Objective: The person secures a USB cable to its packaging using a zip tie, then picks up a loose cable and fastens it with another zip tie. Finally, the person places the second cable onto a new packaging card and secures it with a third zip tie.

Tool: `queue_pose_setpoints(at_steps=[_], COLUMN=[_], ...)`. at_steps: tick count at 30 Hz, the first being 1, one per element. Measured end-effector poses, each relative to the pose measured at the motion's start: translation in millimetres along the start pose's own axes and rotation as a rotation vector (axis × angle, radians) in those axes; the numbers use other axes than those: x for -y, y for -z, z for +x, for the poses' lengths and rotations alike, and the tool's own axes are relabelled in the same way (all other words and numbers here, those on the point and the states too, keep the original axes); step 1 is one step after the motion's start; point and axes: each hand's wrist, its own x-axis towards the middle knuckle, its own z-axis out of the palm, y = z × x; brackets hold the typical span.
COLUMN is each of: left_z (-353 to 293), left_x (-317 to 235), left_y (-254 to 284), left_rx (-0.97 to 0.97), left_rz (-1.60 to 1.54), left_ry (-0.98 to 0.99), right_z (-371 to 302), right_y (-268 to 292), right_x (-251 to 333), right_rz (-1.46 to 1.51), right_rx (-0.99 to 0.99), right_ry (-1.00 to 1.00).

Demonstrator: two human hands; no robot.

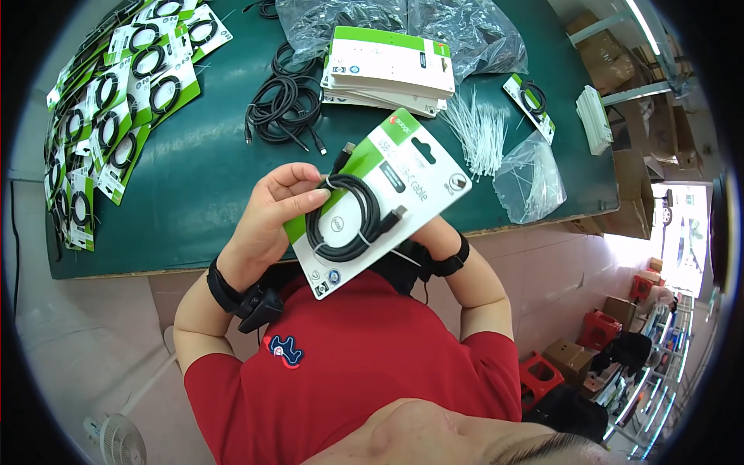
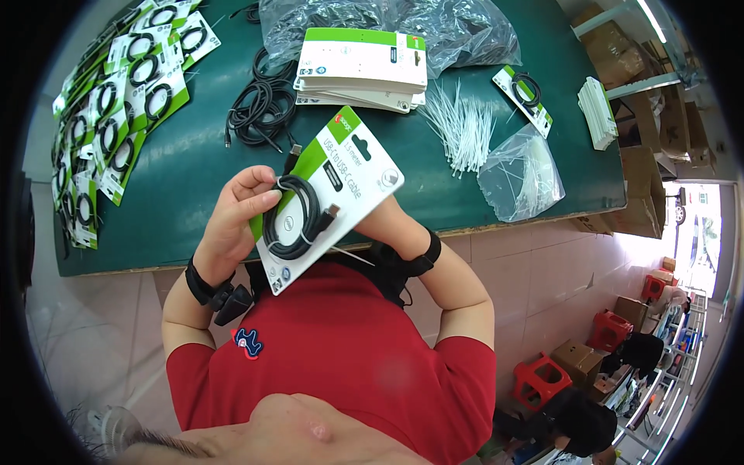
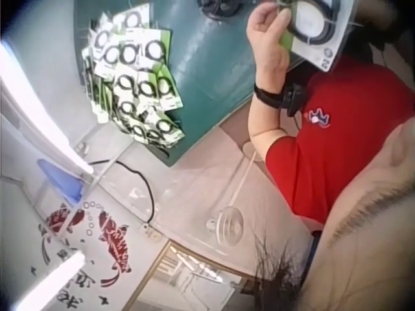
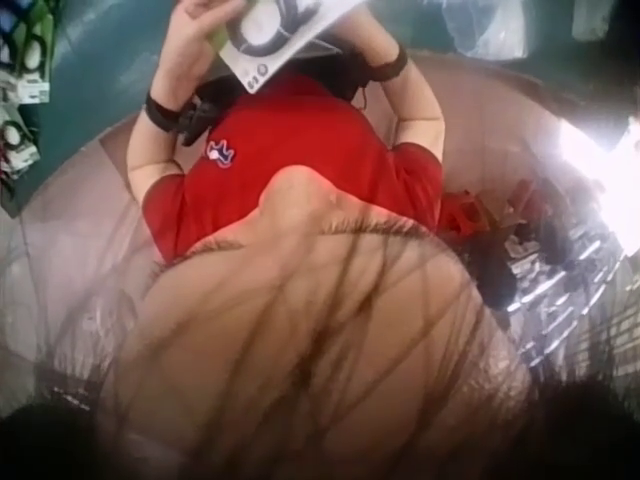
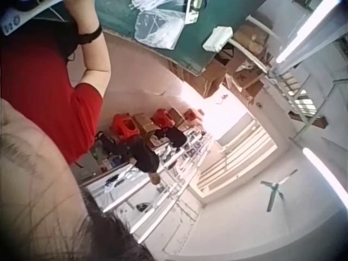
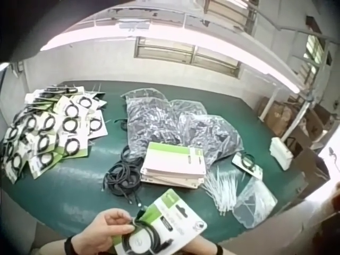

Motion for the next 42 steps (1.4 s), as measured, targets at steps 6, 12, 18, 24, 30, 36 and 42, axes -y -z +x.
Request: queue_pose_setpoints(at_steps=[6, 12, 18, 24, 30, 36, 42], left_z=[1, 3, 4, 9, 4, 2, 11], left_x=[5, 9, 22, 42, 45, 27, 24], left_y=[-4, 1, 9, 29, 21, 21, 17], left_rx=[-0.013, 0.014, -0.194, -0.507, -0.459, -0.315, -0.087], left_rz=[-0.001, -0.154, -0.149, 0.198, 0.307, 1.180, 1.599], left_ry=[-0.055, 0.072, 0.058, -0.270, -0.175, -0.406, -0.575], right_z=[5, 5, 22, 25, 26, 24, 25], right_y=[5, 2, 14, 32, -5, -14, -19], right_x=[19, 8, 0, 20, 25, 13, 10], right_rz=[0.259, -0.036, -0.331, -0.246, -0.748, -0.830, -0.829], right_rx=[0.005, 0.006, -0.101, -0.434, -0.212, -0.007, 0.056], right_ry=[-0.020, 0.050, 0.174, -0.004, 0.347, 0.304, 0.382])
